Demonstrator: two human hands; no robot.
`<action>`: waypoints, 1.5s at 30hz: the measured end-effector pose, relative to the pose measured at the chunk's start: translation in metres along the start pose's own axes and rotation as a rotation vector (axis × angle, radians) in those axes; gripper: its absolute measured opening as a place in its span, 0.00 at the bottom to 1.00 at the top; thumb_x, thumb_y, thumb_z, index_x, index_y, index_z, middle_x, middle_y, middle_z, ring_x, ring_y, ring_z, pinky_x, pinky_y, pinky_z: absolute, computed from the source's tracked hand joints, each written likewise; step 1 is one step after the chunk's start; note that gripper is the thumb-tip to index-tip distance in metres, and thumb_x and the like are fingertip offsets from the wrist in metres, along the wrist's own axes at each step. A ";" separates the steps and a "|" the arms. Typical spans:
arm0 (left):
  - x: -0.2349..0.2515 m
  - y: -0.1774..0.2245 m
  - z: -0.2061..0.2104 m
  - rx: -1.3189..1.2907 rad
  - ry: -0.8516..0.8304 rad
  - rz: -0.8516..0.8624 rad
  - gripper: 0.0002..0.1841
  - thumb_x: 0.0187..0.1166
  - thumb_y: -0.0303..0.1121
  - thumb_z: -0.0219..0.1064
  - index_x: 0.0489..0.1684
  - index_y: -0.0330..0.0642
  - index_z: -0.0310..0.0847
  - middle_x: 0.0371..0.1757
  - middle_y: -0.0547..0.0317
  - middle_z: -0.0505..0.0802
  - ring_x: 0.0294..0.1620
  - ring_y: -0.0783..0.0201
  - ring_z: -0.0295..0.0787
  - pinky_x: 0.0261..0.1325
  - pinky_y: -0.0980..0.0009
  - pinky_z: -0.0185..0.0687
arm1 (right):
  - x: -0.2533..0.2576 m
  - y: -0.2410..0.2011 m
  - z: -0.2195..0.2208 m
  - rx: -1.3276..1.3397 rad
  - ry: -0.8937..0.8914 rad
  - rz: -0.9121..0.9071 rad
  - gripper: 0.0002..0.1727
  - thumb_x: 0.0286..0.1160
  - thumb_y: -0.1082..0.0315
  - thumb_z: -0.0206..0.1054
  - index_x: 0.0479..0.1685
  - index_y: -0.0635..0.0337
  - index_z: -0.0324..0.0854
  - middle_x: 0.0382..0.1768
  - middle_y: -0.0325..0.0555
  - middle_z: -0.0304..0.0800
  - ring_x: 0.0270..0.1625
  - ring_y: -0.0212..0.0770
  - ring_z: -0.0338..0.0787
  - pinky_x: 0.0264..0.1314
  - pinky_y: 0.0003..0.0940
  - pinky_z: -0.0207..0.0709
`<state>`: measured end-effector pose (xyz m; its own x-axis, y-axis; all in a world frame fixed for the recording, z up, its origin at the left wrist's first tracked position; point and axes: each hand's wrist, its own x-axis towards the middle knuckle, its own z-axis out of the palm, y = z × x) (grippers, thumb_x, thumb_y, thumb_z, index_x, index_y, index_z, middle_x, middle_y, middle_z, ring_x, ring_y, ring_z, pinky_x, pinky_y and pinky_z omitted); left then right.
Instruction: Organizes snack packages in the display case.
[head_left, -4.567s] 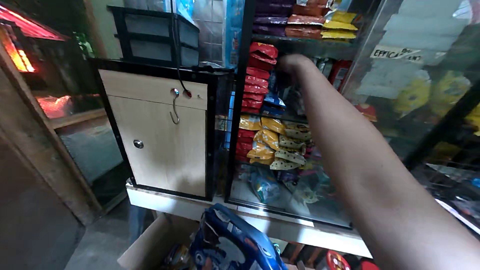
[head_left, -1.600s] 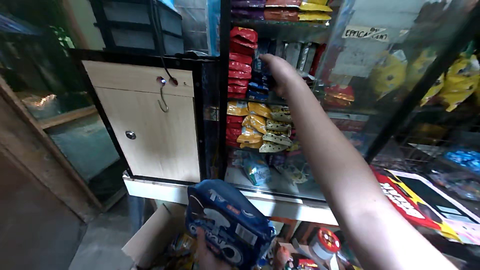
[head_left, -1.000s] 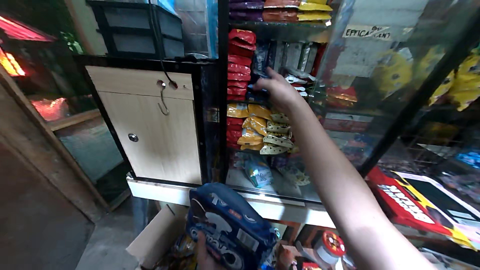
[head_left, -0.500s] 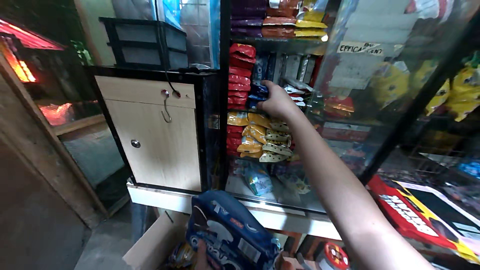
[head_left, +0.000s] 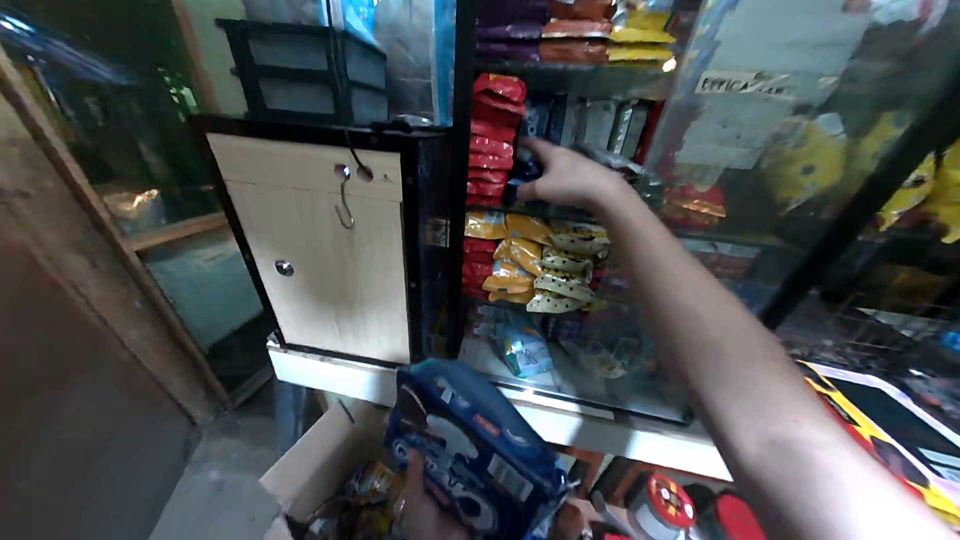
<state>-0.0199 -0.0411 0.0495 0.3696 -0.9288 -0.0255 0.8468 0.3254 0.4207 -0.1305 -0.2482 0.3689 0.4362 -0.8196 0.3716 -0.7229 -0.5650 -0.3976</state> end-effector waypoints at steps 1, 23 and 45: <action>0.001 0.000 0.002 0.000 -0.009 -0.017 0.24 0.58 0.65 0.76 0.31 0.55 0.90 0.31 0.63 0.96 0.33 0.71 0.96 0.37 0.69 0.94 | -0.005 -0.005 -0.001 -0.011 0.016 0.001 0.52 0.70 0.65 0.75 0.96 0.51 0.46 0.79 0.69 0.71 0.79 0.69 0.74 0.74 0.71 0.67; 0.007 -0.007 -0.007 0.043 -0.339 0.022 0.20 0.54 0.63 0.79 0.36 0.63 0.93 0.37 0.73 0.97 0.42 0.79 0.94 0.49 0.78 0.89 | -0.200 -0.047 0.097 -0.199 -0.712 -0.069 0.42 0.68 0.72 0.76 0.85 0.66 0.60 0.62 0.70 0.83 0.66 0.69 0.84 0.63 0.61 0.79; 0.011 -0.005 0.020 -0.027 -0.011 0.012 0.26 0.47 0.64 0.83 0.32 0.54 0.89 0.28 0.65 0.95 0.32 0.71 0.94 0.39 0.69 0.93 | -0.172 0.019 0.095 0.879 -0.135 0.019 0.18 0.63 0.80 0.70 0.54 0.64 0.78 0.39 0.30 0.93 0.42 0.20 0.91 0.49 0.19 0.86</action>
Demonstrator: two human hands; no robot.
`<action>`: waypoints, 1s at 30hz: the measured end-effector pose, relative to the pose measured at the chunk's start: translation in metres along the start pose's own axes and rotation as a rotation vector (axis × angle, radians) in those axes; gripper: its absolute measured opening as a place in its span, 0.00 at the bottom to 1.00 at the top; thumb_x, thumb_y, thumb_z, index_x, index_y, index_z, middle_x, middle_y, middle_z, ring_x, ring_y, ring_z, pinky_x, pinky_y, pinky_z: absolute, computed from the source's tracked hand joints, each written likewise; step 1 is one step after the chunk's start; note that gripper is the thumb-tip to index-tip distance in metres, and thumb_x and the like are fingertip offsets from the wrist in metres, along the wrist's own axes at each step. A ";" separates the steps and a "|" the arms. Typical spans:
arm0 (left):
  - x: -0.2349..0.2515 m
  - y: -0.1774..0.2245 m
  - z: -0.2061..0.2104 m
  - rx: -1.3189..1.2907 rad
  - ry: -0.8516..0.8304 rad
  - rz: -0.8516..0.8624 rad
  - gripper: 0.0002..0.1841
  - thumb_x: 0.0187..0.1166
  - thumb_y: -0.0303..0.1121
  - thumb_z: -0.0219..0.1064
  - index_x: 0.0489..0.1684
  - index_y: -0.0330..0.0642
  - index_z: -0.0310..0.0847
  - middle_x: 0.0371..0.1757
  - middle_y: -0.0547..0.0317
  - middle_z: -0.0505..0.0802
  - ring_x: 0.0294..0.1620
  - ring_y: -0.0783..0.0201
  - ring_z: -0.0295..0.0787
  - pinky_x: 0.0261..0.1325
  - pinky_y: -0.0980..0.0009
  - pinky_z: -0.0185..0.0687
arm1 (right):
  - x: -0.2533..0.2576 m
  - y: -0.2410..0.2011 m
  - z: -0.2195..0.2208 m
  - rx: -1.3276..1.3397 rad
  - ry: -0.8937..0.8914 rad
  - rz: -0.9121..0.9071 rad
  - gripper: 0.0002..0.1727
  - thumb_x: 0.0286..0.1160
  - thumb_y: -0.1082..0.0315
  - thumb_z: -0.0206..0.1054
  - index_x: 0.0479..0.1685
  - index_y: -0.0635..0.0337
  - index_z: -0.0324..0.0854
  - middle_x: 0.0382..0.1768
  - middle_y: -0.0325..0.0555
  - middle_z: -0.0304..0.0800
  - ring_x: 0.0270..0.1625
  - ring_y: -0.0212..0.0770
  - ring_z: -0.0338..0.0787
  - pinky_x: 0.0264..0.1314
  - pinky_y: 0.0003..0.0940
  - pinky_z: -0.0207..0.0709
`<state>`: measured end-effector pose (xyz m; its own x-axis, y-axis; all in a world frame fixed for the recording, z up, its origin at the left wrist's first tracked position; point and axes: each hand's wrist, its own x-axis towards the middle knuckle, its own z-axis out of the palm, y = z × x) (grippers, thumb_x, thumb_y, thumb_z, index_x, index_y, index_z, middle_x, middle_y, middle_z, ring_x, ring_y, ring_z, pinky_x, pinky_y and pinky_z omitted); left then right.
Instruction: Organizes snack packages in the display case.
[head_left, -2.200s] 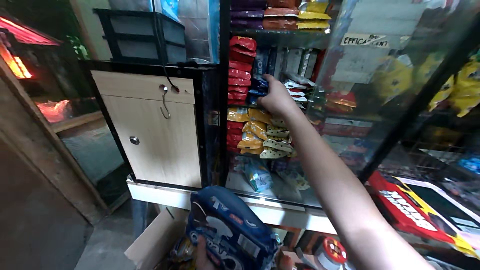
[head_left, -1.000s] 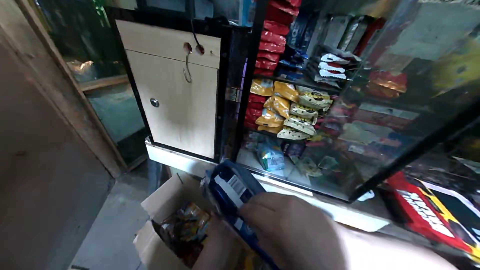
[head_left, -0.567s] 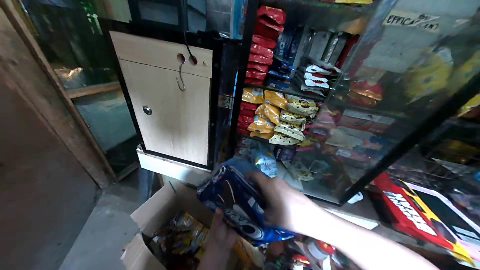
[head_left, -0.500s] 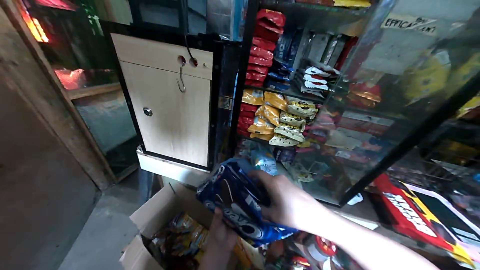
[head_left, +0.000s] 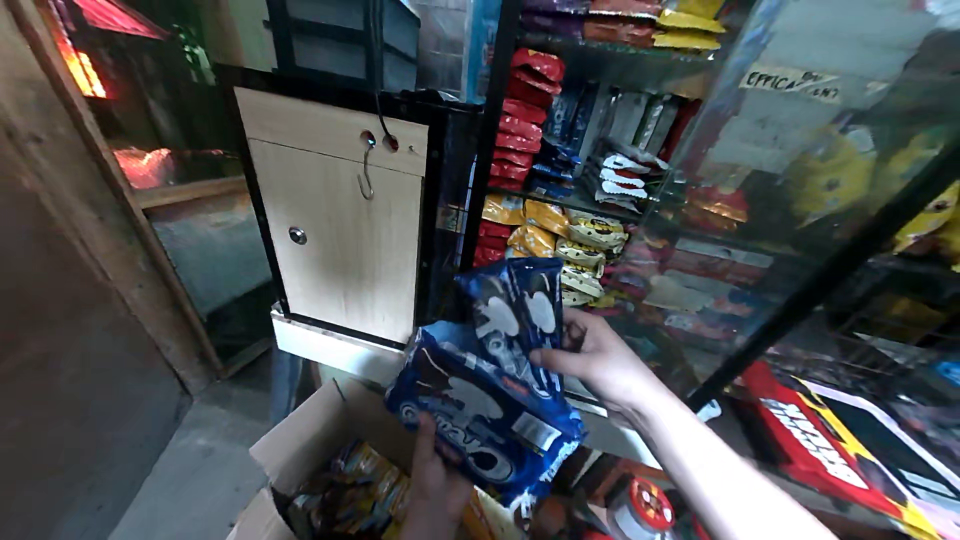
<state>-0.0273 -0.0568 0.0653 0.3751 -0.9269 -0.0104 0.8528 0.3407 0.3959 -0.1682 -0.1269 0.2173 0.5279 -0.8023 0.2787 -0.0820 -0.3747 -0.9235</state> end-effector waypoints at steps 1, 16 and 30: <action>-0.002 0.001 0.001 -0.002 -0.004 0.004 0.25 0.49 0.63 0.82 0.32 0.55 0.89 0.29 0.65 0.95 0.32 0.71 0.95 0.39 0.69 0.94 | 0.004 0.006 -0.001 0.143 0.025 0.015 0.18 0.64 0.81 0.66 0.55 0.64 0.77 0.39 0.32 0.93 0.42 0.23 0.93 0.50 0.22 0.88; -0.024 0.022 -0.001 0.204 0.109 -0.027 0.15 0.91 0.39 0.40 0.50 0.49 0.75 0.36 0.69 0.96 0.39 0.74 0.95 0.45 0.71 0.94 | -0.011 0.069 0.033 1.003 0.087 0.261 0.12 0.75 0.76 0.55 0.55 0.58 0.72 0.39 0.44 0.94 0.42 0.34 0.96 0.48 0.32 0.92; -0.026 0.036 -0.025 0.143 0.027 0.080 0.18 0.90 0.46 0.48 0.35 0.59 0.85 0.34 0.72 0.98 0.39 0.77 0.96 0.46 0.73 0.94 | 0.024 -0.069 -0.019 0.405 0.318 -0.197 0.18 0.87 0.65 0.45 0.34 0.50 0.81 0.24 0.31 0.86 0.24 0.22 0.85 0.26 0.19 0.81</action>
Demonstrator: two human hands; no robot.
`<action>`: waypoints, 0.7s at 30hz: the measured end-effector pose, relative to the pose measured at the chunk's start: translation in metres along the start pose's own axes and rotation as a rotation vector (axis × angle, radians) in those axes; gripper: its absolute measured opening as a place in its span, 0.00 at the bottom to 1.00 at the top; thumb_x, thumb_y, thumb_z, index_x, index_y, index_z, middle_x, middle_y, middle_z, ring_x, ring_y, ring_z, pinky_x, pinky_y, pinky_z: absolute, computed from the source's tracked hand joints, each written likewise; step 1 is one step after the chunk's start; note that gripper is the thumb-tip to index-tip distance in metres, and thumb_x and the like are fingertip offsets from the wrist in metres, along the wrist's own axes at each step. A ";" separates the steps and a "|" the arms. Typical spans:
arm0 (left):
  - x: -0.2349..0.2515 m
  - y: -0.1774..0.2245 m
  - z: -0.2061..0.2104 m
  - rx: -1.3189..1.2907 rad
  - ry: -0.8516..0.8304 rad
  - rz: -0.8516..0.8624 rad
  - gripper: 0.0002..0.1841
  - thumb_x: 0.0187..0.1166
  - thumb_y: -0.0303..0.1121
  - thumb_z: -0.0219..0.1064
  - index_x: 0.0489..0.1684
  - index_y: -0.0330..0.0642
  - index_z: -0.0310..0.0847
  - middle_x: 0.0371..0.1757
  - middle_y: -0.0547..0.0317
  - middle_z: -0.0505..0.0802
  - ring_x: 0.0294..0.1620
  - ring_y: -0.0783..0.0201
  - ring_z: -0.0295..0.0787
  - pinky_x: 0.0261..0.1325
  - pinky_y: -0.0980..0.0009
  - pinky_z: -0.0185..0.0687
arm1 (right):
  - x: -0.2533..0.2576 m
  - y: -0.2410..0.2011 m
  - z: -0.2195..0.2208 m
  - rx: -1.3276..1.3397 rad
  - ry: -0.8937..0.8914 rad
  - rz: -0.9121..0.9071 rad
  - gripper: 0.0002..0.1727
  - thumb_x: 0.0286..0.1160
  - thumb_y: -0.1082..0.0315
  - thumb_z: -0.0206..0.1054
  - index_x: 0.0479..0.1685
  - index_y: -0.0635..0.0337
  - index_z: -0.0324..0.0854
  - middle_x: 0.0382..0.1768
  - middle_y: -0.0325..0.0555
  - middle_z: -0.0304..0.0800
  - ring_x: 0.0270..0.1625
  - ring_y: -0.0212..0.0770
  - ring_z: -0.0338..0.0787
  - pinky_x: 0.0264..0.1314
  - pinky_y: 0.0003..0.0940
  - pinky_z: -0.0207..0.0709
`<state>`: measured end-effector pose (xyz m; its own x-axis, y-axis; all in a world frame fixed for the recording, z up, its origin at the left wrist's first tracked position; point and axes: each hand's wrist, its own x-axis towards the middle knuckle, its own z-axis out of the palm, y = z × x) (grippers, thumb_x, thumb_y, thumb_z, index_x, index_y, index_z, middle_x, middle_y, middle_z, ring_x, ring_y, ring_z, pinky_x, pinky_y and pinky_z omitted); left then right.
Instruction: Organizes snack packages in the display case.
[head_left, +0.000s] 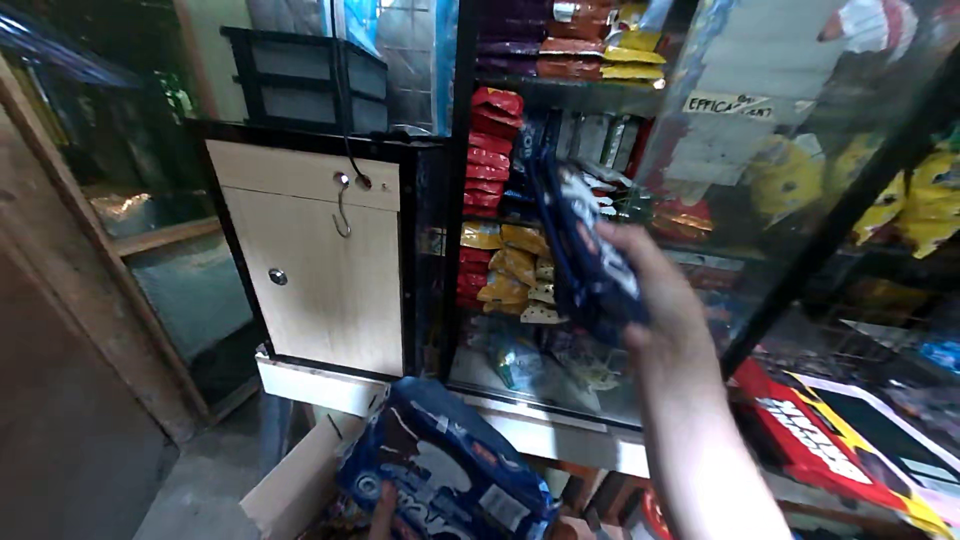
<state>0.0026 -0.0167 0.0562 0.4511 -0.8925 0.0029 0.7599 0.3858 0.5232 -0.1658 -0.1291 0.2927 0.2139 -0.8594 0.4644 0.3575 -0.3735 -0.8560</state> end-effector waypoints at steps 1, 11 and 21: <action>0.000 0.000 -0.002 -0.002 -0.001 -0.002 0.17 0.89 0.46 0.50 0.35 0.59 0.86 0.34 0.71 0.98 0.39 0.76 0.96 0.46 0.72 0.94 | 0.013 -0.011 0.001 -0.043 0.024 -0.015 0.17 0.89 0.64 0.45 0.38 0.51 0.81 0.26 0.31 0.87 0.26 0.23 0.86 0.28 0.20 0.82; -0.001 0.002 -0.011 -0.027 -0.083 -0.025 0.20 0.56 0.58 0.83 0.37 0.59 0.90 0.37 0.64 0.98 0.41 0.71 0.97 0.46 0.68 0.95 | 0.097 -0.045 0.014 0.002 0.315 0.103 0.07 0.85 0.71 0.53 0.52 0.59 0.73 0.36 0.45 0.83 0.34 0.35 0.87 0.35 0.30 0.84; -0.007 0.010 0.000 0.028 0.065 -0.007 0.22 0.93 0.43 0.36 0.37 0.58 0.79 0.32 0.77 0.96 0.37 0.79 0.95 0.43 0.74 0.94 | 0.162 -0.043 0.017 -0.215 0.374 0.119 0.14 0.81 0.75 0.53 0.61 0.62 0.73 0.48 0.49 0.80 0.44 0.40 0.83 0.44 0.37 0.81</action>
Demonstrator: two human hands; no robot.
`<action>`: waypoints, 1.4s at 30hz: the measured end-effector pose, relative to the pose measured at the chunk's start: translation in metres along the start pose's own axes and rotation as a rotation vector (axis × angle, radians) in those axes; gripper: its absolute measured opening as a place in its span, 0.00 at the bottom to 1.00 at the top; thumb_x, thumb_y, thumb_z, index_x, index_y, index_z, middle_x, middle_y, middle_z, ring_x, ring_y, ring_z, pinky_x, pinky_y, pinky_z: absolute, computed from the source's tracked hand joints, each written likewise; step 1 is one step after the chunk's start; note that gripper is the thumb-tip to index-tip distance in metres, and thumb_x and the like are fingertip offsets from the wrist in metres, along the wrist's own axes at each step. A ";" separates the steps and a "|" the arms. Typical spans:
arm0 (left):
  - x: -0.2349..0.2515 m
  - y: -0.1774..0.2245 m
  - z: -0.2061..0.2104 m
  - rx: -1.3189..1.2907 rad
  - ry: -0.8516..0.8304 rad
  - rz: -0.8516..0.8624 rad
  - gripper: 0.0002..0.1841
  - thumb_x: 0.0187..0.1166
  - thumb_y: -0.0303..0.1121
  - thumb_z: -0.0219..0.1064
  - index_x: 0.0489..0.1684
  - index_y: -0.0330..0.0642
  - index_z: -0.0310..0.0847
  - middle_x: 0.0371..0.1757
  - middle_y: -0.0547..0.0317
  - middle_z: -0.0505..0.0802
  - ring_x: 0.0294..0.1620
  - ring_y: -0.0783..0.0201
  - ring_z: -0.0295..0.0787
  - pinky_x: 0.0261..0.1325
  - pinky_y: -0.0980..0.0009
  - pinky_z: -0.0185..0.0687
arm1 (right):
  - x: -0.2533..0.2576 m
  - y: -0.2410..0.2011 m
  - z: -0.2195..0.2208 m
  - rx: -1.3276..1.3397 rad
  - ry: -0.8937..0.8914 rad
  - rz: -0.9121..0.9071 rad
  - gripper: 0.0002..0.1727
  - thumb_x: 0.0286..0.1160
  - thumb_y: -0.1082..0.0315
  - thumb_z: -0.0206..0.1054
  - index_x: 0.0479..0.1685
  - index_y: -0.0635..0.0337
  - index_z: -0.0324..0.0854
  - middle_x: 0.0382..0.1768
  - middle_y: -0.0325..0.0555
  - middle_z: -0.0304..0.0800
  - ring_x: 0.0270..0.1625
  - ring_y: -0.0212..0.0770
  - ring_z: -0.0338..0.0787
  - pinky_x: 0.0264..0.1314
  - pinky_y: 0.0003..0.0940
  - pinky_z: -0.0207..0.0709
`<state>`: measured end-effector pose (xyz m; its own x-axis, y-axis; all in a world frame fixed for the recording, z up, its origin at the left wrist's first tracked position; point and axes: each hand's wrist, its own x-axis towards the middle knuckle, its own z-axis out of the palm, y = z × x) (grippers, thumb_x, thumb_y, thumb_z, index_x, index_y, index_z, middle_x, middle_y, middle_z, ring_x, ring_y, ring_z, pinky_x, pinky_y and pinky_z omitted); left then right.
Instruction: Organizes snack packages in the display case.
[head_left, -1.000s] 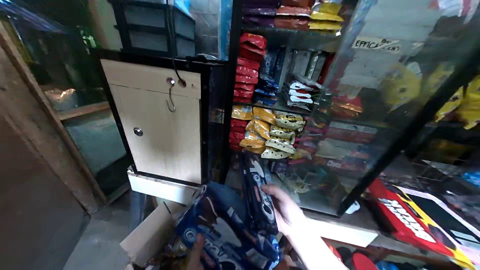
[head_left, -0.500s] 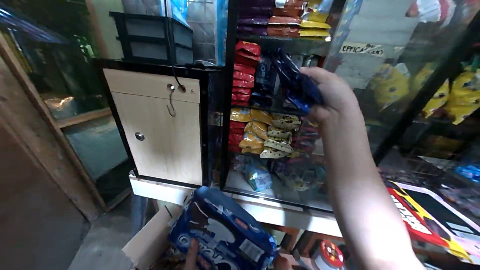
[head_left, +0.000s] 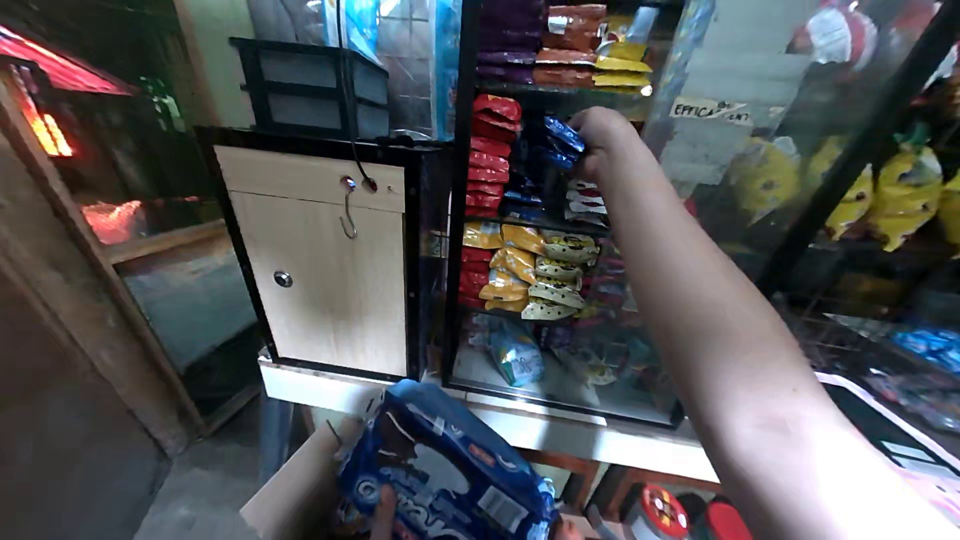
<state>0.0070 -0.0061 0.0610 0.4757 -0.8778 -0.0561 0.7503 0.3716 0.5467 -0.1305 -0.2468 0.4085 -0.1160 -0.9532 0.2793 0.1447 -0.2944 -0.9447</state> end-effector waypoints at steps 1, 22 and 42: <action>0.000 0.001 0.001 0.010 0.010 0.008 0.22 0.94 0.43 0.35 0.37 0.58 0.78 0.31 0.78 0.96 0.37 0.80 0.94 0.43 0.75 0.94 | 0.005 0.001 0.003 -0.040 0.009 -0.003 0.14 0.82 0.74 0.53 0.63 0.63 0.73 0.50 0.50 0.80 0.46 0.41 0.83 0.47 0.38 0.81; 0.010 0.000 -0.004 -0.027 -0.084 0.001 0.22 0.91 0.45 0.43 0.31 0.61 0.85 0.33 0.73 0.98 0.38 0.78 0.95 0.44 0.74 0.94 | 0.024 0.034 0.023 0.058 -0.085 0.112 0.25 0.92 0.48 0.43 0.64 0.58 0.75 0.48 0.49 0.82 0.46 0.43 0.83 0.46 0.44 0.79; 0.015 -0.003 -0.011 -0.010 -0.077 0.056 0.24 0.93 0.36 0.36 0.36 0.57 0.81 0.34 0.75 0.98 0.39 0.79 0.95 0.46 0.75 0.94 | -0.021 0.067 0.003 -0.398 -0.130 -0.473 0.38 0.93 0.43 0.41 0.87 0.66 0.63 0.84 0.63 0.69 0.87 0.54 0.69 0.88 0.56 0.59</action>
<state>0.0169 -0.0166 0.0493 0.4809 -0.8759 0.0390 0.7279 0.4237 0.5391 -0.1152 -0.2462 0.3401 0.0461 -0.7341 0.6775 -0.2724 -0.6617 -0.6985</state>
